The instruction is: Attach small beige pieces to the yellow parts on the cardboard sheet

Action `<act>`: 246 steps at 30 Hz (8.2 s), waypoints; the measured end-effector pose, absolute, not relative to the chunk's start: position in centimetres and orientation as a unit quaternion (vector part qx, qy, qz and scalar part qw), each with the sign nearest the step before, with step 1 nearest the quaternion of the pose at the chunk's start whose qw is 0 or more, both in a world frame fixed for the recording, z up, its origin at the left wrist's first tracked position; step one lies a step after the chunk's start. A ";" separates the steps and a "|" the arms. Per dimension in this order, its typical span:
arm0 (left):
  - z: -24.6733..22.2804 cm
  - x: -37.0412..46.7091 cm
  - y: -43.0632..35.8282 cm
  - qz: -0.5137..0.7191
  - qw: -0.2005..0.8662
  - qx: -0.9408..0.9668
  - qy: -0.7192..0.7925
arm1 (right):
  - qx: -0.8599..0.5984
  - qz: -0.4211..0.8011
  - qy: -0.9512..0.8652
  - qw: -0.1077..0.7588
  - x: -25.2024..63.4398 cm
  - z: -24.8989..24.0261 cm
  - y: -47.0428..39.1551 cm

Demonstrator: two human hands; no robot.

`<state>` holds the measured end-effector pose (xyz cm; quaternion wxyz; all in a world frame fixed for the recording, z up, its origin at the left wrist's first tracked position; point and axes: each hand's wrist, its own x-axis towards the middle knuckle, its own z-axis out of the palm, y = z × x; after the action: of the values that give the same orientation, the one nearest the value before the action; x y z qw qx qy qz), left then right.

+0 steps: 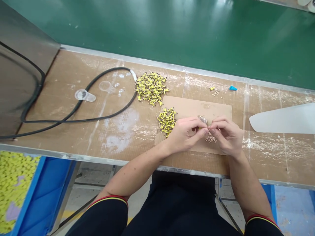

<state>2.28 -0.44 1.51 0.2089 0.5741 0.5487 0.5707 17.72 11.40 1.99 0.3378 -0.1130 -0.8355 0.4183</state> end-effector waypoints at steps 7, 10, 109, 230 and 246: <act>0.9 0.8 -0.4 0.604 0.145 0.485 0.616 | -0.171 0.265 -0.897 0.311 18.1 1.5 12.9; 0.4 0.0 -0.3 0.641 0.158 0.450 0.602 | -0.163 0.256 -0.909 0.284 18.1 1.1 13.2; 0.2 -1.9 0.1 0.720 0.119 0.375 0.571 | -0.121 0.411 -0.797 0.426 18.2 1.5 10.9; 1.1 1.8 -0.9 0.525 0.124 0.640 0.547 | -0.054 0.367 -0.856 0.360 17.7 2.5 11.2; 0.9 1.1 -0.7 0.575 0.189 0.552 0.573 | -0.105 0.342 -0.870 0.340 18.4 2.7 12.1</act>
<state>1.14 -0.74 0.93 0.1892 0.5521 0.5731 0.5752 18.38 12.06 2.68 0.3400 -0.1047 -0.8699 0.3417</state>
